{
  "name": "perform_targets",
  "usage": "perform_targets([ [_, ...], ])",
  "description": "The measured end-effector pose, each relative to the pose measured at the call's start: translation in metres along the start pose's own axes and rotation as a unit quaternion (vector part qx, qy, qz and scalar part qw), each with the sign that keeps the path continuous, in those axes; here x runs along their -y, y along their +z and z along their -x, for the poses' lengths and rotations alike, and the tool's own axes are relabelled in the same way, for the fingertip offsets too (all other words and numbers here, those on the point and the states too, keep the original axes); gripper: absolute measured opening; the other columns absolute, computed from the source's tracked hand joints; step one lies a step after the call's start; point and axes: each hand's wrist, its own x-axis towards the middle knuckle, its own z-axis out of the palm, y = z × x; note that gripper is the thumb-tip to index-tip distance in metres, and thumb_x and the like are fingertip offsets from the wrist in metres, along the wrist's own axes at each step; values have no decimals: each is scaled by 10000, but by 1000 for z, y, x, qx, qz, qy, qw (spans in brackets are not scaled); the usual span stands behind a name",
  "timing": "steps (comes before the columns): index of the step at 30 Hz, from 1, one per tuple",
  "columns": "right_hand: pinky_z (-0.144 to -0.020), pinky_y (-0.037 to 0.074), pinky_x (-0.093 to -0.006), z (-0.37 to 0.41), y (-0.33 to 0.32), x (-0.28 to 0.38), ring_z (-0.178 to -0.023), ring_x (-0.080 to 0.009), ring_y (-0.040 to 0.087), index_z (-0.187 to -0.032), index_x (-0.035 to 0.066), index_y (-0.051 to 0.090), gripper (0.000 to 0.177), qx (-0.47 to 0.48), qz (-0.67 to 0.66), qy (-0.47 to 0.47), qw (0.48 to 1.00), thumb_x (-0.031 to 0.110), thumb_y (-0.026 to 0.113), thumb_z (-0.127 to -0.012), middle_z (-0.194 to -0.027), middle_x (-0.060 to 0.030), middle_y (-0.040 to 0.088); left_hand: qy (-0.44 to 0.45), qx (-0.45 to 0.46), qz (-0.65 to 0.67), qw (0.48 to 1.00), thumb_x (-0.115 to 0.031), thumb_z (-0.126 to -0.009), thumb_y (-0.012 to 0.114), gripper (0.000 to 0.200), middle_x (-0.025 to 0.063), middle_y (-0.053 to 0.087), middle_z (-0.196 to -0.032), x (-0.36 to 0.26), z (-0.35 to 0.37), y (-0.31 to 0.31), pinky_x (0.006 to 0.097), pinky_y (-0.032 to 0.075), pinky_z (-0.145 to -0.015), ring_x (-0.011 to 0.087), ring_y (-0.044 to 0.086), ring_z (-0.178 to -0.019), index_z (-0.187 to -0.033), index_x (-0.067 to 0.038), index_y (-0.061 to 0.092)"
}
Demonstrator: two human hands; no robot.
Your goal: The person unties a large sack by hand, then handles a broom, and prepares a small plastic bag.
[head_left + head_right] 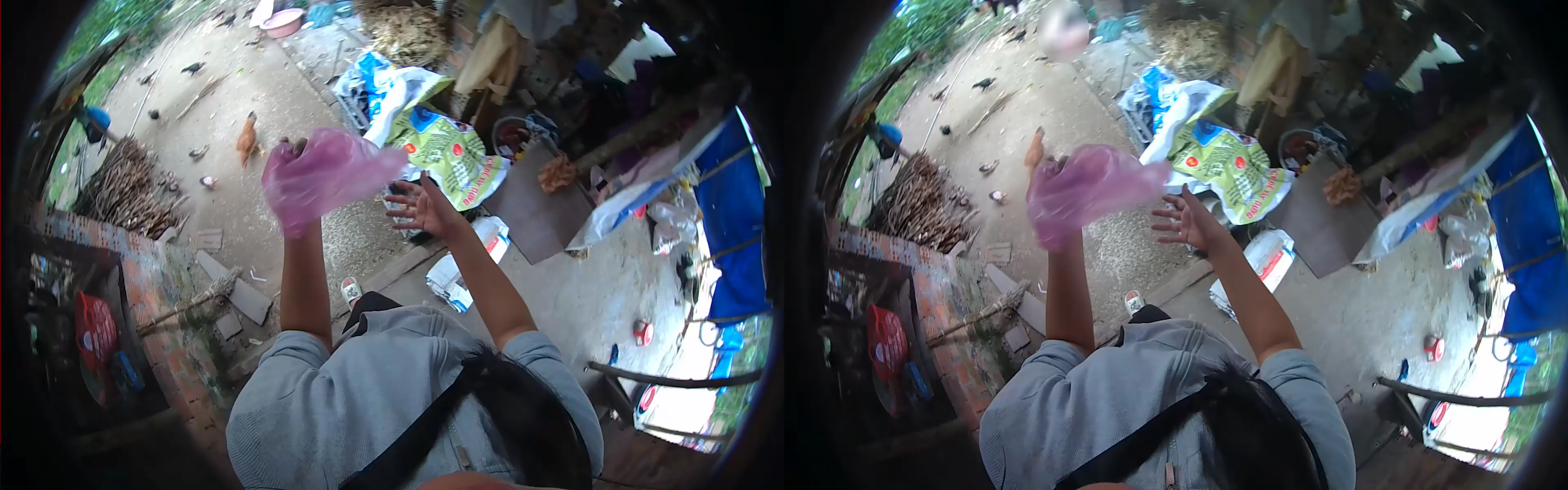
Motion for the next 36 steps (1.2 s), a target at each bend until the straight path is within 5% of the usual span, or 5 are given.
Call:
perform_targets([
  [10, -882, 504, -426, 196, -71, -22, -1100, -285, 589, -1386, 75, 356, 652, -26, 1, -288, 957, 534, 444, -932, -1301, -149, 521, -473, 218, 423, 742, -196, -989, 414, 133, -7, 338, -673, 140, 107, 163, 261, 359, -547, 117, 357, -606, -968, -82, 479],
  [19, -923, 438, -568, 306, -108, -34, -1115, -371, 557, -1392, 86, 362, 848, -86, -328, -546, 766, 738, 301, -854, -1299, -167, 525, -416, 363, 108, 827, -247, -984, 431, 264, 80, 602, -1063, 295, 162, 239, 387, 471, -891, 256, 582, -975, -1155, -73, 532],
  [23, -937, 448, -518, 365, -102, -49, -1153, -386, 532, -1423, 95, 306, 948, -306, -293, -612, 667, 811, 241, -805, -1337, -181, 491, -670, 431, -2, 605, -246, -962, 471, 319, 118, 602, -1159, 306, 159, 307, 400, 478, -925, 245, 588, -1058, -1196, -36, 524],
  [27, -912, 473, -475, 384, -94, -75, -1097, -411, 569, -1423, 76, 281, 1011, -440, -257, -608, 609, 845, 204, -771, -1372, -207, 444, -383, 370, -292, 794, -262, -939, 510, 249, 58, 609, -882, 365, 169, 306, 262, 488, -664, 136, 592, -753, -1056, -55, 585],
  [36, -889, 483, -384, 371, -161, -118, -1074, -234, 582, -1363, 47, 375, 916, -533, -147, -598, 580, 757, 404, -783, -1258, -115, 540, -361, 756, -136, 529, -101, -787, 701, 350, 101, 602, -978, 315, 370, 353, 296, 510, -735, 161, 617, -858, -1070, -17, 515],
])
